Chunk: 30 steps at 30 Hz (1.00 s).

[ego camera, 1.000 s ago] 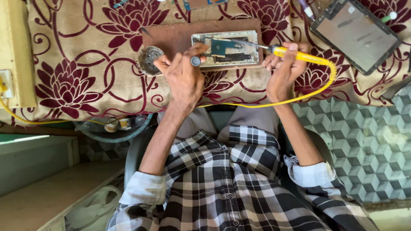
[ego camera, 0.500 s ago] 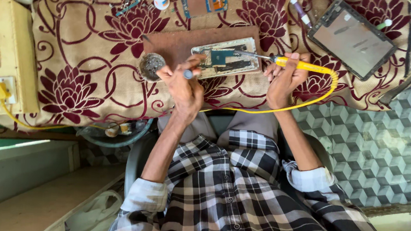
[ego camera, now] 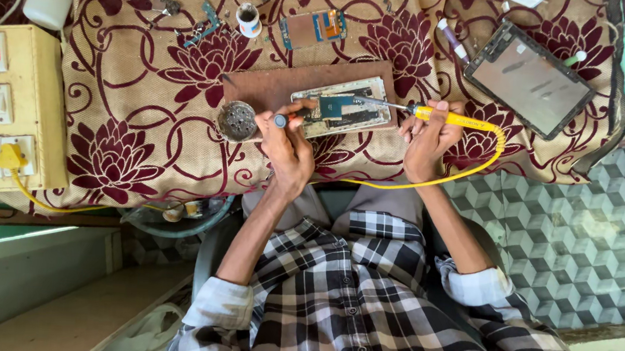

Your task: The person solders a circuit board using a soldering iron and solder wire. They repeatedly apply heat and solder to various points on the board, occasionally repositioning the board and dipping the iron tip into a small container.

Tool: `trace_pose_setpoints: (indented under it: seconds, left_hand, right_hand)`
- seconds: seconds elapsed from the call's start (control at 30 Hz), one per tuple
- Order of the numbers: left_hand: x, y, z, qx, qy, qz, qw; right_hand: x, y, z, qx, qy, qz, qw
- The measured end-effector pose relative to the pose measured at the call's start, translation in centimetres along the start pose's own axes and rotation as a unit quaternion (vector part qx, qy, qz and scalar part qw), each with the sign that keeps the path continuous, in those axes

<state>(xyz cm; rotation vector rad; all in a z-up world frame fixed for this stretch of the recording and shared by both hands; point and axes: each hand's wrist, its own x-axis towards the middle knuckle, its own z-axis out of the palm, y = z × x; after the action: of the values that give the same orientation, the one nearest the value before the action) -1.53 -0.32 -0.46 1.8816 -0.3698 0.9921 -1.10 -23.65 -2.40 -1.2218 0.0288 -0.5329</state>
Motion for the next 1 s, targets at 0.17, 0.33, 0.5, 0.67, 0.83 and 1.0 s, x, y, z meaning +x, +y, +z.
trace_pose_setpoints:
  seconds: [0.17,0.33,0.5,0.67,0.83,1.0]
  left_hand:
    - [-0.1,-0.2,0.4,0.016,-0.015,-0.032,0.999]
    - [-0.1,-0.6,0.3,0.010,-0.018,-0.012,1.000]
    - [-0.2,-0.3,0.2,0.020,-0.003,-0.026,0.999]
    - [-0.3,-0.1,-0.1,0.044,-0.040,0.000,0.998]
    - [-0.4,-0.1,-0.2,0.061,-0.061,0.020,0.996]
    - [-0.2,0.1,-0.4,0.071,-0.045,-0.001,0.996]
  right_hand:
    - [0.1,0.1,-0.2,0.006,0.005,0.014,1.000]
    - [0.3,0.6,-0.6,0.016,0.012,0.035,0.999]
    - [0.3,0.7,-0.9,0.029,0.028,0.024,0.999]
    - [0.1,0.6,-0.7,0.010,0.007,0.005,1.000]
    - [0.1,0.5,-0.8,0.017,0.013,0.020,1.000]
    - [0.1,0.8,-1.1,0.022,-0.008,0.014,1.000]
